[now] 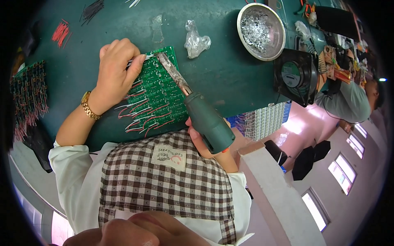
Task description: The person attaches wires to a circuit board by placing them by hand and soldering them with a soldering iron.
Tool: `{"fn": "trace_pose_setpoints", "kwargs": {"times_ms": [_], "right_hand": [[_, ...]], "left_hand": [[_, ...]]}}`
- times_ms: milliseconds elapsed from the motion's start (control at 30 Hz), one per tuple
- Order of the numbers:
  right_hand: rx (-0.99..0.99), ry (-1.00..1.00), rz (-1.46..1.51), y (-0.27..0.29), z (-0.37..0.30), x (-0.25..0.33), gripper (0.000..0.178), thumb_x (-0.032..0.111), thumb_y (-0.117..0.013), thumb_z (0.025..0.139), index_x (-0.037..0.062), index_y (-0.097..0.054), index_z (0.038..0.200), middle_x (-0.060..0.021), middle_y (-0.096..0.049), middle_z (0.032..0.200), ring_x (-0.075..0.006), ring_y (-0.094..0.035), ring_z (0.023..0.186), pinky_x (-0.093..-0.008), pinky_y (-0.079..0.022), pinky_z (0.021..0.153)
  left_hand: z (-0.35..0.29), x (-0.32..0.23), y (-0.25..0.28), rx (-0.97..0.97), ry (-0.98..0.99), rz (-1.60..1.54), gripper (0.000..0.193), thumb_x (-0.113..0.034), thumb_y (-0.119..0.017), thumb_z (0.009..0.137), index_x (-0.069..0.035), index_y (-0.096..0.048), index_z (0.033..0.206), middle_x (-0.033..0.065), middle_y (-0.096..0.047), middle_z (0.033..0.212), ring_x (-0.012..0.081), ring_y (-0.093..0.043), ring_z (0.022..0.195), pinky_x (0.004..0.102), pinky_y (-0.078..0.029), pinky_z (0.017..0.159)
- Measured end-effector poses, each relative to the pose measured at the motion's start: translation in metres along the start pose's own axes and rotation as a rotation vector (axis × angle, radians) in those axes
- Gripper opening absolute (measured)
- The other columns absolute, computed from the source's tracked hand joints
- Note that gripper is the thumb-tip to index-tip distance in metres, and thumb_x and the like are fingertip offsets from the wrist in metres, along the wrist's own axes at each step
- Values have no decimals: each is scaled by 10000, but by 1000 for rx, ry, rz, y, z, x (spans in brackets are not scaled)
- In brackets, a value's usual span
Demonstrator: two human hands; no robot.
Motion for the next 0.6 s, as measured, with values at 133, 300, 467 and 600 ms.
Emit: {"fn": "trace_pose_setpoints", "kwargs": {"times_ms": [133, 300, 467, 600], "right_hand": [[26, 24, -4, -1, 0, -5, 153, 57, -647, 839, 15, -642, 985, -88, -664, 868, -164, -646, 731, -297, -528, 664], [10, -38, 66, -5, -9, -9, 302, 97, -640, 867, 6, -571, 1147, -80, -633, 950, -139, -614, 759, -294, -515, 702], [-78, 23, 139, -11, -13, -9, 370, 142, -638, 888, 1, -523, 1210, -97, -613, 981, -148, -582, 759, -306, -496, 728], [-71, 2, 145, -14, -12, -11, 393, 187, -654, 878, -4, -527, 1197, -104, -609, 981, -155, -580, 756, -313, -490, 717]], "left_hand": [[-2, 1, -1, -4, -2, 6, 143, -161, -662, 845, -105, -543, 791, 33, -480, 757, 239, -494, 748, 377, -332, 758], [-9, 6, -1, -4, -9, 12, 140, -166, -662, 843, -107, -544, 796, 32, -481, 762, 237, -494, 753, 378, -335, 765], [-13, 10, -1, -16, -31, 20, 143, -168, -663, 841, -107, -542, 795, 31, -481, 758, 235, -498, 754, 378, -340, 769], [-15, 13, -2, -20, -36, 22, 148, -174, -664, 842, -107, -540, 797, 31, -483, 755, 236, -502, 754, 382, -344, 764]]}}
Point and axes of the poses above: each hand's wrist, its own z-axis towards the middle knuckle, its own y-axis out of the back of the hand, x = y × z, the point moved 3 cm from there along z, towards the middle knuckle
